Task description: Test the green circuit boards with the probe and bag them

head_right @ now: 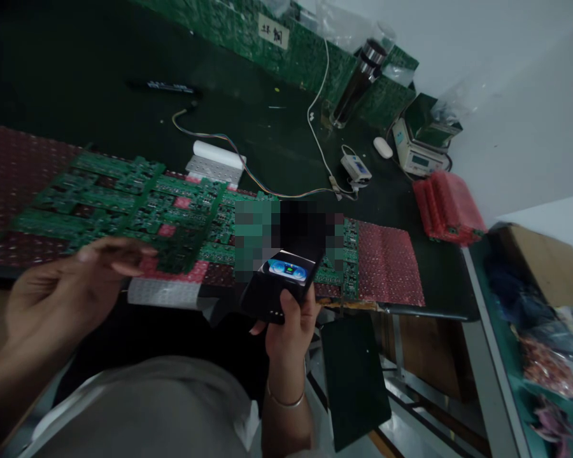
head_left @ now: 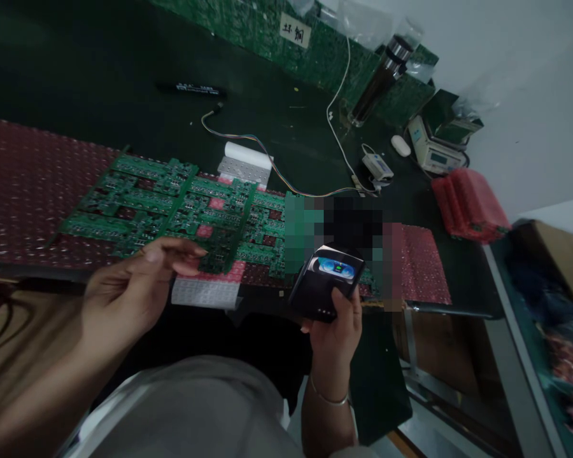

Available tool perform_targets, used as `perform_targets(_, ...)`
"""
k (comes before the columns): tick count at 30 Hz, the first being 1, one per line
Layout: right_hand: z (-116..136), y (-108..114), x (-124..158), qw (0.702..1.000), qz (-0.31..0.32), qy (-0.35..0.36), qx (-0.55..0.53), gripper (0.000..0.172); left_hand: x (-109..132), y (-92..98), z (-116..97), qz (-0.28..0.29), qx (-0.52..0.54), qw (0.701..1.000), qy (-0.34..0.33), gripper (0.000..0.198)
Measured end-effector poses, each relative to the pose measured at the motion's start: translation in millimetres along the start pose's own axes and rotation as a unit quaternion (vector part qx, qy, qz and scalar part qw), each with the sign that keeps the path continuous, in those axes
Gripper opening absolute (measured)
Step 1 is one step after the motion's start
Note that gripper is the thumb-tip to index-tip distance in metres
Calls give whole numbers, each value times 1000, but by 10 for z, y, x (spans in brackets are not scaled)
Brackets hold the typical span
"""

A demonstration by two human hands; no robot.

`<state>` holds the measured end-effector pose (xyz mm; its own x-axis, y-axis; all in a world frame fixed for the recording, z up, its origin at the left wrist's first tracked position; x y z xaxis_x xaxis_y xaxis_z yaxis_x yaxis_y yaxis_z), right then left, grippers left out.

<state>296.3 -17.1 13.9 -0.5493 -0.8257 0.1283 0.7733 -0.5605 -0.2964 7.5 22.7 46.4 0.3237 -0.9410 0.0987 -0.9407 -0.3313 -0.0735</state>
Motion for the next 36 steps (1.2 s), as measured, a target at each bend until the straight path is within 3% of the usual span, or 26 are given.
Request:
perform_targets(3, 1, -10, 3, 1000, -5, -3, -3, 58, -30, -27, 15, 41, 51, 998, -10, 43)
perform_targets(13, 15, -15, -5, 999, -36, -14, -6, 59, -84, -17, 53, 54, 79, 995, 14, 44)
perform_targets(28, 23, -113, -4, 998, 14, -19, -51, 67, -78, 33, 50, 30, 73, 996, 32, 43)
perform_targets(36, 27, -109, -1, 999, 42, -5, 17, 81, -60, 59, 96, 33, 86, 995, 40, 44)
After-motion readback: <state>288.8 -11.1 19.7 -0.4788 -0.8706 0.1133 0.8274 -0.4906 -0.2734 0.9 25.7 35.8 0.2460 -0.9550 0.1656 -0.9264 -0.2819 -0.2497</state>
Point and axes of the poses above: each hand's wrist, its own x-axis away from the middle knuckle, its own y-axis out of the back of the hand, z = x × y, the point moved 7 cm from there along -x, towards the middle knuckle, and after that the axes turned 14 degrees about y, right-handed, at the moved point
